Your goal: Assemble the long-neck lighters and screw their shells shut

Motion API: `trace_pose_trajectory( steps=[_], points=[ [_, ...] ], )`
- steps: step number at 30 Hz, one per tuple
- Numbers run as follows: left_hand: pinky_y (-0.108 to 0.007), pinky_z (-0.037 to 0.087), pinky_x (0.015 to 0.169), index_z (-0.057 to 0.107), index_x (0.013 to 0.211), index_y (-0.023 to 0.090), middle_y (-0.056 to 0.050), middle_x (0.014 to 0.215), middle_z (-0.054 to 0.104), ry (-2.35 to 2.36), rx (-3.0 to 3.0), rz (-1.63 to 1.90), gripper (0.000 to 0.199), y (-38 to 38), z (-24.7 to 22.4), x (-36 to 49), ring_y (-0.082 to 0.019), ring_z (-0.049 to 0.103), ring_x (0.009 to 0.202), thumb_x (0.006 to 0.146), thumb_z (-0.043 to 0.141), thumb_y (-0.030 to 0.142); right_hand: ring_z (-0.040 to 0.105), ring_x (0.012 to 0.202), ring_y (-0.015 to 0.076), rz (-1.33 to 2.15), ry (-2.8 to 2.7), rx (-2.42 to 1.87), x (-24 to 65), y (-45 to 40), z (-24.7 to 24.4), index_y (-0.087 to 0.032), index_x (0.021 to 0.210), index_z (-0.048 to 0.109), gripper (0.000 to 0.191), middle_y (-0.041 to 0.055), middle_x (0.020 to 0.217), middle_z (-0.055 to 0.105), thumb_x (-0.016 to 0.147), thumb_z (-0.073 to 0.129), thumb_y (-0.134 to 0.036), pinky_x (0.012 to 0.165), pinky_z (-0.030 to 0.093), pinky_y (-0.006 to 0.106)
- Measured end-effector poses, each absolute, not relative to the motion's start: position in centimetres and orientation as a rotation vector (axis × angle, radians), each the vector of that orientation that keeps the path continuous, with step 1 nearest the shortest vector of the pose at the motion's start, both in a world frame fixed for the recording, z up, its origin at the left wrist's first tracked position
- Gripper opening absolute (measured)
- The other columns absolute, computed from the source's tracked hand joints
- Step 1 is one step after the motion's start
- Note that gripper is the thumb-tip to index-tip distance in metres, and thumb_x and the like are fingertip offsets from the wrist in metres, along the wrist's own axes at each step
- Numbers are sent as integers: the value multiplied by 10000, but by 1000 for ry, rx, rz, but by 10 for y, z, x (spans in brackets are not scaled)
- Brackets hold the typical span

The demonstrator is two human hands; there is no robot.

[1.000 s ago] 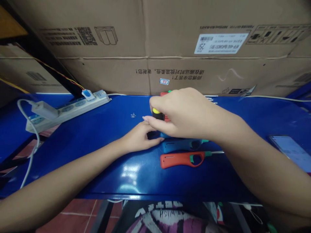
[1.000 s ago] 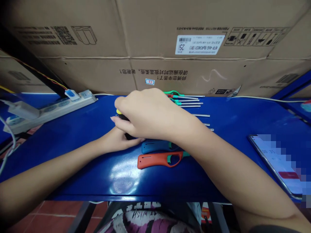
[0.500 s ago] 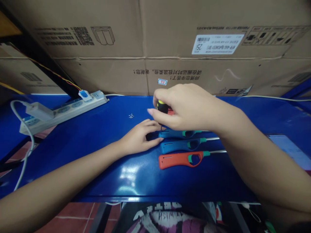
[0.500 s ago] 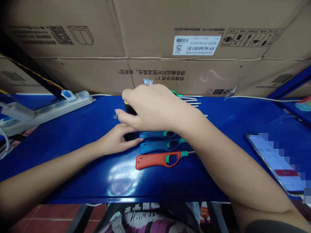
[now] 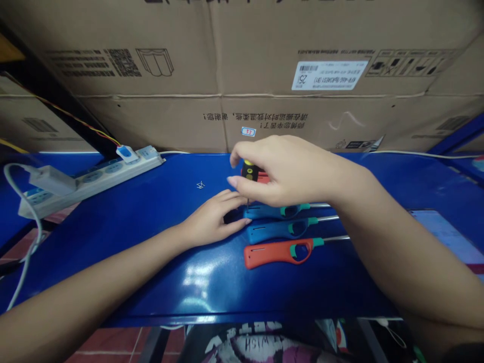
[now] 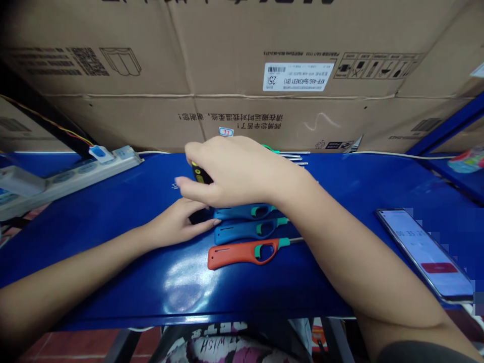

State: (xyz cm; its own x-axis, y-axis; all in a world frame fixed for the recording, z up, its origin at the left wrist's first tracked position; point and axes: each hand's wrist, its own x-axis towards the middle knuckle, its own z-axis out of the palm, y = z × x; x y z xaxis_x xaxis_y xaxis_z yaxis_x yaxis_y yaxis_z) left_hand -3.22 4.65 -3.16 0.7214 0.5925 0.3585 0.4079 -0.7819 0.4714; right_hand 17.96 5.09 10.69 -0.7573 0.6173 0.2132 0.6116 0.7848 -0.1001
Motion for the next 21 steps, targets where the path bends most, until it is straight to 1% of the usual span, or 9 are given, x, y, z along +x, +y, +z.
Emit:
trace_pose_trajectory(
  steps=[2,5,6,9,13,16,17,20,21],
  points=[
    [-402,504,1045,622,1280,184,-94,1260,687,784,2577,704,321,46,-30,-32,-241,628,1177,1000,621,342,533,648,155,11,-2742,-971,180,50,108,-153,1008,682,313,45,794,682,985,445,-358,613,289,298],
    [-378,525,985,612,1253,182,-84,1194,693,787,2580,716,301,45,-28,-31,-224,637,1099,994,631,334,541,665,158,32,-2734,-945,181,51,107,-153,1184,633,315,39,836,693,958,460,-288,612,292,292],
    [-371,531,966,608,1243,179,-83,1173,692,791,2578,721,295,45,-28,-31,-220,639,1075,990,635,330,544,671,162,29,-2733,-945,182,52,107,-149,1187,631,321,41,837,693,957,472,-307,613,294,293],
    [-364,538,933,602,1209,174,-84,1133,688,812,2581,714,276,45,-29,-32,-219,643,1037,985,640,331,547,681,166,10,-2737,-911,184,54,105,-156,1053,674,308,48,828,690,972,476,-378,621,299,297],
    [-382,532,970,582,1247,194,-92,1217,685,790,2599,723,304,45,-30,-33,-240,645,1105,988,637,342,553,728,166,77,-2745,-846,184,51,106,-156,1238,610,363,67,986,708,924,497,-299,631,313,294],
    [-382,535,974,594,1201,194,-87,1186,695,780,2600,739,259,45,-30,-32,-239,654,1097,986,635,334,531,682,173,20,-2761,-924,183,48,109,-157,1074,671,314,67,870,698,962,458,-358,622,288,309],
    [-380,539,965,601,1181,194,-84,1164,700,783,2596,738,241,45,-30,-32,-237,659,1080,987,633,333,531,680,173,14,-2768,-928,182,47,110,-161,1067,674,307,64,861,699,964,450,-345,623,284,310],
    [-393,541,971,610,1185,192,-93,1178,705,780,2588,727,250,45,-29,-32,-248,661,1094,985,633,340,547,724,176,23,-2763,-895,183,45,110,-160,1212,623,340,74,968,713,934,480,-292,630,293,303],
    [-401,537,986,612,1194,191,-98,1200,703,777,2588,727,260,45,-29,-32,-254,658,1115,984,633,342,545,725,177,5,-2764,-896,183,45,110,-157,1201,626,336,77,967,711,935,490,-311,627,290,303]
  ],
)
